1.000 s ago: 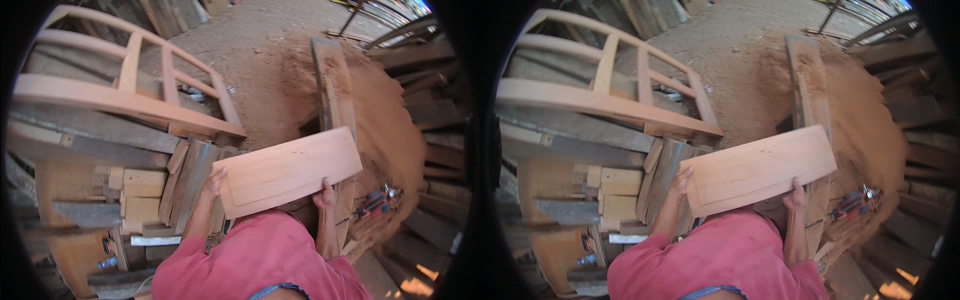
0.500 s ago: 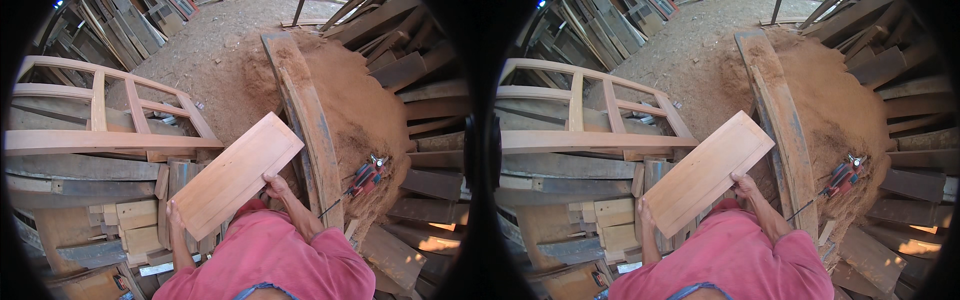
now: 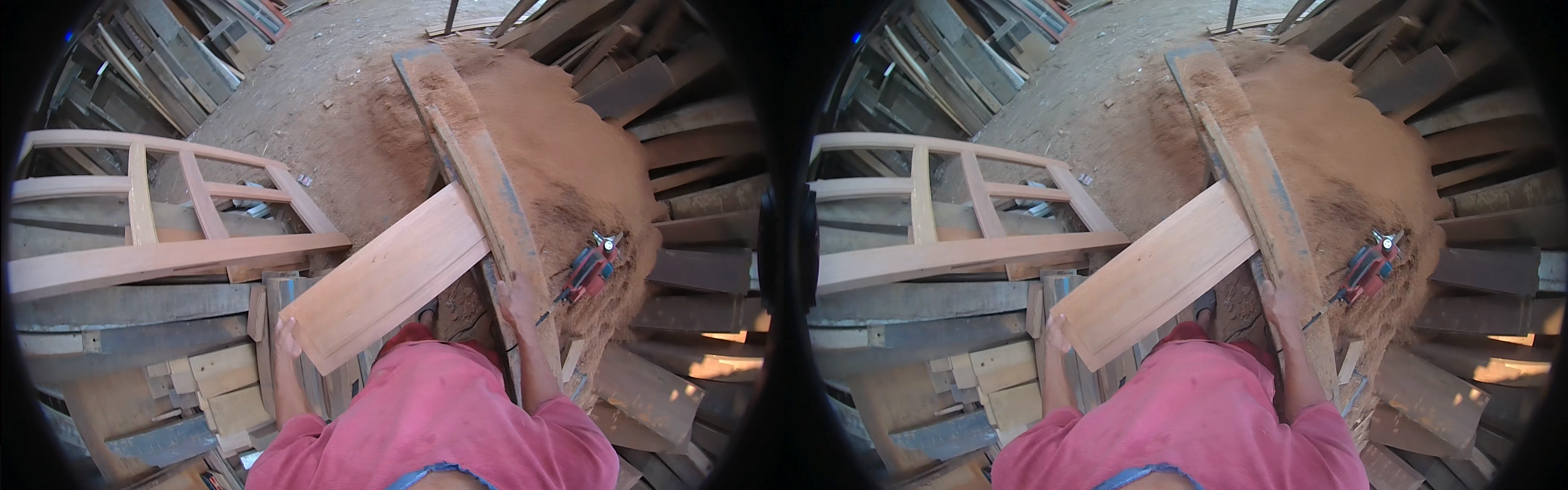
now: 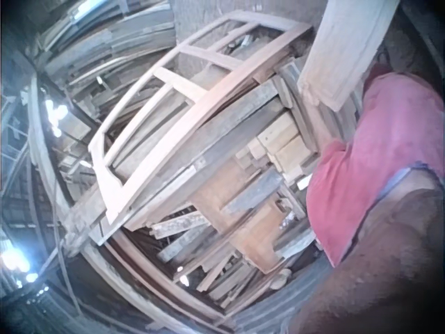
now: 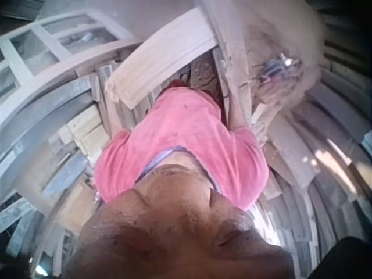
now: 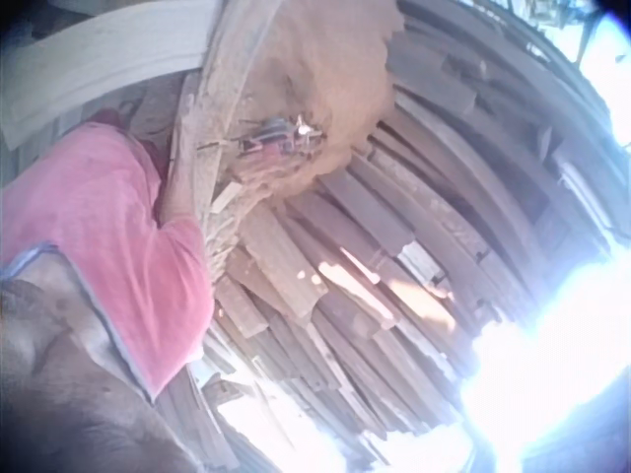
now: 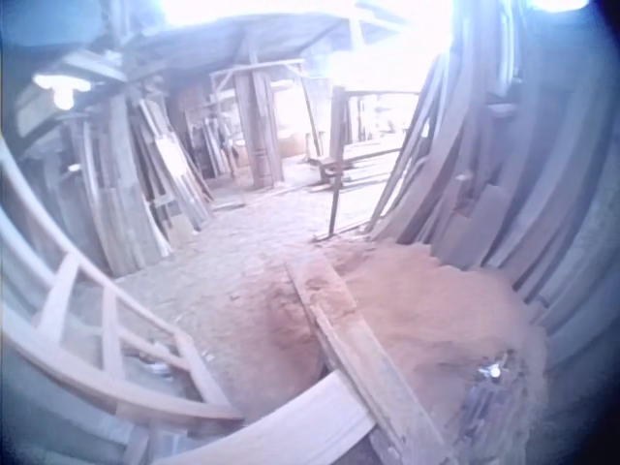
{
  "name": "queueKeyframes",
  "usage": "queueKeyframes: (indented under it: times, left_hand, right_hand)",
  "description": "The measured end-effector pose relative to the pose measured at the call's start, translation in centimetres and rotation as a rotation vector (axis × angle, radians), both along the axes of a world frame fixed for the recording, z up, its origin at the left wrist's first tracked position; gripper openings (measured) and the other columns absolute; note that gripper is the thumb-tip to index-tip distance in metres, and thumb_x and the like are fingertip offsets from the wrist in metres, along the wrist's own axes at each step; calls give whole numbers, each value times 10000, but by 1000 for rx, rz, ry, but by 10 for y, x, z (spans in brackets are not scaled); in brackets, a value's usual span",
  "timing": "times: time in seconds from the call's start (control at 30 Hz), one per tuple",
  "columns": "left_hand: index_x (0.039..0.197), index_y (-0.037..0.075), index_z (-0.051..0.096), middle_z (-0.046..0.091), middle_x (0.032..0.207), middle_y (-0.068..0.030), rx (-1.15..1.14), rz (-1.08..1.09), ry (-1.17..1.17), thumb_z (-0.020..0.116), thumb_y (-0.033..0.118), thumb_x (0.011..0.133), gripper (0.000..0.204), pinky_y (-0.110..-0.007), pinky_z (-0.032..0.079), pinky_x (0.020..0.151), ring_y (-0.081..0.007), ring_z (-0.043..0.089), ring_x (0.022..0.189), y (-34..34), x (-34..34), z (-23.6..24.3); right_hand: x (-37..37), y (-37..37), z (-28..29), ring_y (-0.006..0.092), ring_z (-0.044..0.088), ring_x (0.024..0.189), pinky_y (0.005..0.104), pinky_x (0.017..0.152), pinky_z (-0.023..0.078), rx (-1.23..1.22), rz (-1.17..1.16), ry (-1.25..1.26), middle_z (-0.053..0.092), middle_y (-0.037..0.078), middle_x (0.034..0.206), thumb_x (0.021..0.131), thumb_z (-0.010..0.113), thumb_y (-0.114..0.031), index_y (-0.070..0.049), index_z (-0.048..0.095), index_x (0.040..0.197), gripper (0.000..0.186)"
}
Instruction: The person uses an electric hand planer on the edge of a wooden panel, then checks the alignment and fit of the panel against wooden blocks and a frame by hand.
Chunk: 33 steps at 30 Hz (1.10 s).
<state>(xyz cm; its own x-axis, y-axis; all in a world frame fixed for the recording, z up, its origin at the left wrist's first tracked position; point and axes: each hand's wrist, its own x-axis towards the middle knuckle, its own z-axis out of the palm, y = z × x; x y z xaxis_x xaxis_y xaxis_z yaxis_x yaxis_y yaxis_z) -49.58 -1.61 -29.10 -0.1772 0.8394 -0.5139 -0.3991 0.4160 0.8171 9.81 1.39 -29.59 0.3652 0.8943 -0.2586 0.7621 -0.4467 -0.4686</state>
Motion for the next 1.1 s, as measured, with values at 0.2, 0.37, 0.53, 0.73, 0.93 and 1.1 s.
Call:
queueKeyframes:
  times: [0.2,0.37,0.53,0.73,0.93,1.1]
  left_hand:
    - [1460,69,411,571,1387,-139,-150,194,-50,573,257,1041,488,-560,466,1083,-347,570,1276,-36,15,-42]
    - [1447,63,420,574,1377,-145,-102,230,88,530,257,1068,439,-541,493,1052,-327,594,1237,6,15,-56]
    - [1341,39,501,640,1260,-126,1,120,92,522,239,1077,333,-479,543,975,-282,640,1142,103,31,-93]
    - [1205,34,524,657,1130,-129,36,66,2,569,169,1051,210,-405,591,846,-248,682,974,239,138,-134]
    - [1210,31,508,651,1100,-129,28,44,104,570,211,1047,250,-424,595,787,-259,676,926,376,268,-137]
    - [1320,57,505,671,1186,-152,-93,-149,-50,555,252,1047,339,-443,583,886,-292,688,1020,430,291,-124]
  right_hand:
    - [11,-31,-17,443,587,1190,499,1024,464,-268,59,-180,603,313,1266,830,722,-226,79,490,1360,654]
    - [35,-42,-63,470,611,1141,505,962,488,-116,-135,55,643,328,1133,748,786,-192,60,557,1160,535]
    - [30,-36,-46,467,615,1129,488,969,486,-163,-128,214,650,316,1123,732,785,-205,63,555,1198,585]
    - [30,-40,-41,465,619,1118,488,975,483,-81,-138,222,646,311,1137,751,780,-251,64,552,1215,605]
    - [24,-41,-44,461,600,1138,487,988,474,-84,-211,167,626,308,1178,771,775,-272,48,555,1230,601]
    - [5,-21,-28,453,550,1209,495,1021,446,-238,-173,-55,582,286,1257,795,776,-356,-1,559,1264,627]
